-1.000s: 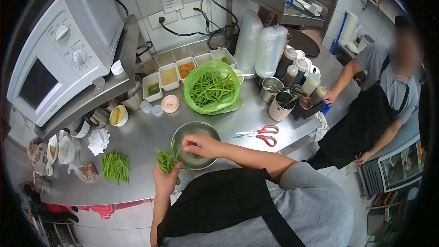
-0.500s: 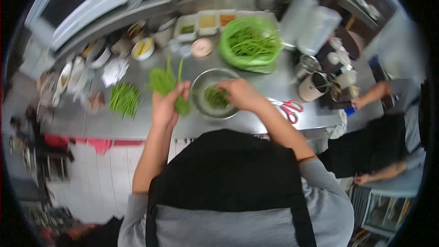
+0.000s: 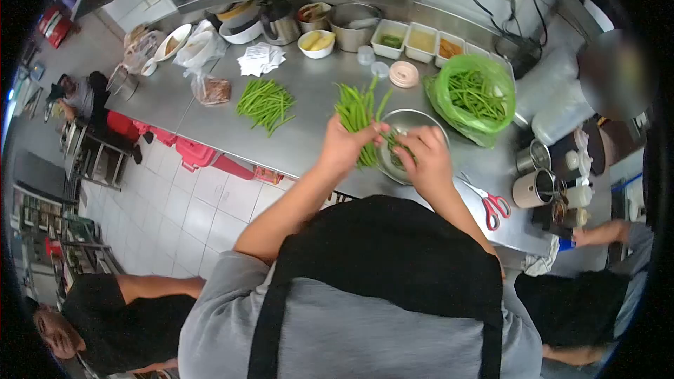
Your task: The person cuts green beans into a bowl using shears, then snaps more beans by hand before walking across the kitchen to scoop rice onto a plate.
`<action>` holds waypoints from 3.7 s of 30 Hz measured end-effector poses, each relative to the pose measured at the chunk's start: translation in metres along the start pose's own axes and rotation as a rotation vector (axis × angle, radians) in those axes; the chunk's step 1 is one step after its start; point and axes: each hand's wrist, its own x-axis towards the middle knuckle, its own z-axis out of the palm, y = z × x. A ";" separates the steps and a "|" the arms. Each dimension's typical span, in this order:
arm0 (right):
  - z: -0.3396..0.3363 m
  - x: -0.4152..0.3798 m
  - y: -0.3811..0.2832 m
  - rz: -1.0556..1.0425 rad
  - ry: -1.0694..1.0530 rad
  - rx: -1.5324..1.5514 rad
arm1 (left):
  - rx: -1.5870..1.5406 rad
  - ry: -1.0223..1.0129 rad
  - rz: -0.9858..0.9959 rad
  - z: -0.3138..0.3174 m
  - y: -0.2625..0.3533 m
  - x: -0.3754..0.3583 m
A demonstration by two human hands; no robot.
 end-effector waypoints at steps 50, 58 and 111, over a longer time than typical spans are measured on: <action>0.104 0.064 0.031 1.224 0.728 1.978 | 0.304 -0.296 0.301 0.005 -0.032 0.097; 0.017 0.090 -0.016 0.880 0.823 1.018 | 0.092 -0.313 0.323 0.029 0.084 0.089; 0.009 -0.066 -0.129 0.203 -0.793 1.288 | -0.330 -0.167 -0.566 0.015 0.010 -0.259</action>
